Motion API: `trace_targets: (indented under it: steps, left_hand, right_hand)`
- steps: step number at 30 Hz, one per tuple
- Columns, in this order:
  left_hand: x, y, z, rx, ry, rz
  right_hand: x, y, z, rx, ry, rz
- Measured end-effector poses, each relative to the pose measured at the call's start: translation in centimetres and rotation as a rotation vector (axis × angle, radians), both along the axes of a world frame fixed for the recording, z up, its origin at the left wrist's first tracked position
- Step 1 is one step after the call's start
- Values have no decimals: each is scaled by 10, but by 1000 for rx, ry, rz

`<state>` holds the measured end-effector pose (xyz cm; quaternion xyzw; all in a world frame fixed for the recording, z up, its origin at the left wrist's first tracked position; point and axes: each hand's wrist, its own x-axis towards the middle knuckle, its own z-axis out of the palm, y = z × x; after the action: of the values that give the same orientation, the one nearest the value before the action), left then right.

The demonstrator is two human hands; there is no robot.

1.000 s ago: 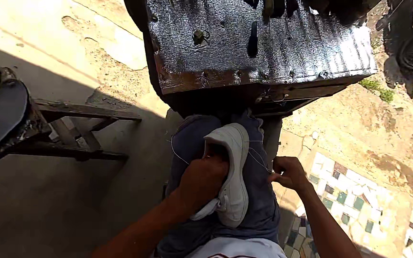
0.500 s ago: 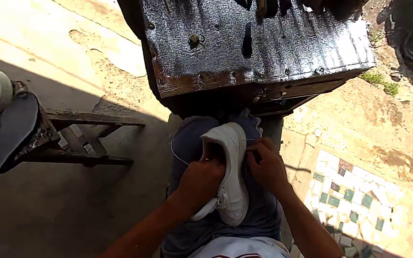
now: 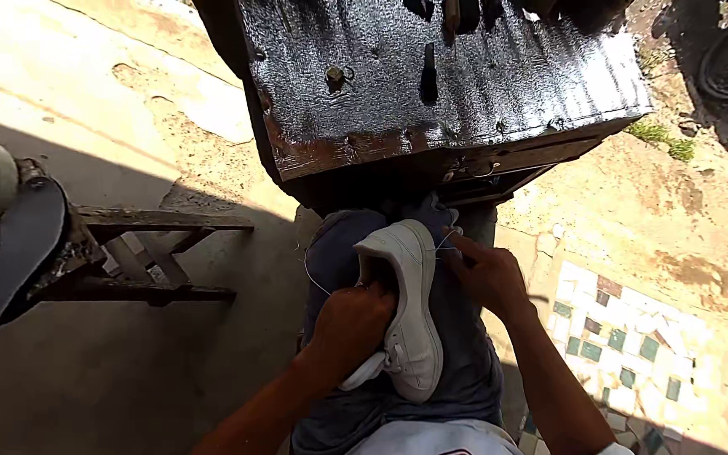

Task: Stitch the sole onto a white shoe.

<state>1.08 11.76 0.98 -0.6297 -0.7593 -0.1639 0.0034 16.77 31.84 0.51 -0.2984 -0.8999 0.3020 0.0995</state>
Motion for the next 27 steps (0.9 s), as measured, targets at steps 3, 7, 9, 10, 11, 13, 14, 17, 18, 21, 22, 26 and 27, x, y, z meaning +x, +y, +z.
trace_targets:
  steps: [3,7,9,10,11,13,14,17,18,21,22,26,27]
  left_hand:
    - [-14,-9,-2,37,-8,72]
    - [-63,-70,7,14,-97,227]
    - [-93,-110,-4,-95,-132,351]
    - [-105,-127,-14,-155,-192,403]
    - [-112,-139,-22,-177,-267,419]
    - [-108,-142,-26,-82,-493,317]
    - [-99,-138,-22,0,-697,201]
    - [-80,-110,12,167,-1270,-284]
    - [-76,-99,23,238,-1413,-425]
    - [-73,-78,42,320,-1591,-550]
    - [-74,-76,44,318,-1504,-422]
    - [-67,-66,42,115,-668,148]
    - [-63,-62,38,75,-533,177]
  right_hand:
    - [15,15,-22,-445,276,228]
    - [103,68,-72,-544,139,58]
    - [152,80,-108,-494,-116,-64]
    - [170,81,-125,-468,-255,-96]
    - [178,79,-136,-454,-365,-125]
    - [165,64,-137,-462,-395,-202]
    - [151,53,-126,-472,-311,-254]
    - [82,14,-76,-563,250,-327]
    - [60,3,-58,-588,371,-253]
    - [18,-14,-18,-426,237,38]
    - [13,-14,-9,-350,139,71]
    - [20,-1,1,-795,507,105]
    - [20,0,5,-1024,667,144]
